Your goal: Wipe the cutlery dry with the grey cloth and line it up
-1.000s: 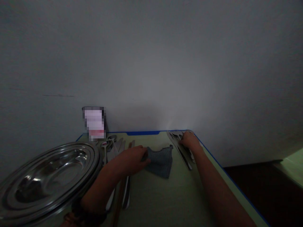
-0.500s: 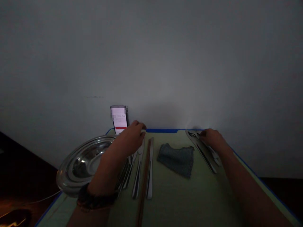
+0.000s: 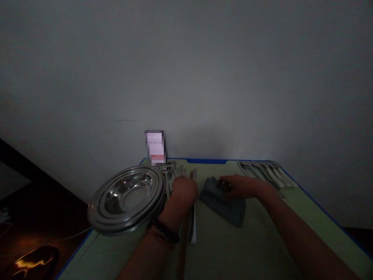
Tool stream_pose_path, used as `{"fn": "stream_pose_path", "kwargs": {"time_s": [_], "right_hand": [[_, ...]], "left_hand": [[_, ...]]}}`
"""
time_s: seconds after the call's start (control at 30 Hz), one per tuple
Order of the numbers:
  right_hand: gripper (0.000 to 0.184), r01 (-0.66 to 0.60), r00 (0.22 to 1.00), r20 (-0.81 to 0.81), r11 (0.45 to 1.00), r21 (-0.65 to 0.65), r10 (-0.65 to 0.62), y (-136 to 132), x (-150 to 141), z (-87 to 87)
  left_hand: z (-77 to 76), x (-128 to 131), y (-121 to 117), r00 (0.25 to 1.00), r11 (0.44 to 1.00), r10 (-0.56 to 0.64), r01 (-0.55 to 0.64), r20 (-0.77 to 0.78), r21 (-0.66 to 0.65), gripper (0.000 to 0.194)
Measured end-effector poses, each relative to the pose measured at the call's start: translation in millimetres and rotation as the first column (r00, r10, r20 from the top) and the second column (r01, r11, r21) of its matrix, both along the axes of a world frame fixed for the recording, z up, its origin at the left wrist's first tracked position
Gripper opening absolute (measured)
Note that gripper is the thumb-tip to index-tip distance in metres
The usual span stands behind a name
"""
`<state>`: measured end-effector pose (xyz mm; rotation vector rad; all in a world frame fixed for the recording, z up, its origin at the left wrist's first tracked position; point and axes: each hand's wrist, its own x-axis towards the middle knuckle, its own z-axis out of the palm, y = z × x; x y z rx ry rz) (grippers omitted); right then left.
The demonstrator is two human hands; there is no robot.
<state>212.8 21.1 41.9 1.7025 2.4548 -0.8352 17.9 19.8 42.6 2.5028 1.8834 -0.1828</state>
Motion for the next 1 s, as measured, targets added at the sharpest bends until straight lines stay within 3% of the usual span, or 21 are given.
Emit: {"fn": "stream_pose_path", "kwargs": {"time_s": [0.17,0.27,0.43,0.57,0.73,1.0], "right_hand": [[0.054,-0.002,1.0,0.021,1.0,-0.015,0.002,4,0,-7.3],[0.055,0.005,1.0,0.022,1.0,-0.011,-0.004,3,0,-5.9],[0.053,0.006,0.999,0.037,1.0,-0.001,-0.006,2,-2,-4.4],[0.052,0.001,0.999,0.044,1.0,0.007,-0.002,2,-3,-5.0],[0.05,0.003,0.998,0.06,1.0,0.024,-0.004,4,-3,-6.6],[0.047,-0.01,0.996,0.083,0.999,0.048,0.006,-1,-6,-2.0]], "left_hand": [[-1.2,4,4,0.987,0.975,0.159,-0.155,-0.012,0.159,0.041],[-4.8,1,12,0.97,0.953,0.244,-0.238,-0.008,0.186,0.051],[-8.1,-2,15,0.985,0.975,0.173,-0.169,-0.015,0.146,0.029],[-6.1,-4,13,0.993,0.975,0.118,-0.112,-0.016,0.193,0.027],[-8.6,-3,15,0.991,0.968,0.133,-0.132,0.01,0.215,0.031],[-12.6,-6,23,0.974,0.964,0.219,-0.226,0.062,0.138,0.028]]}}
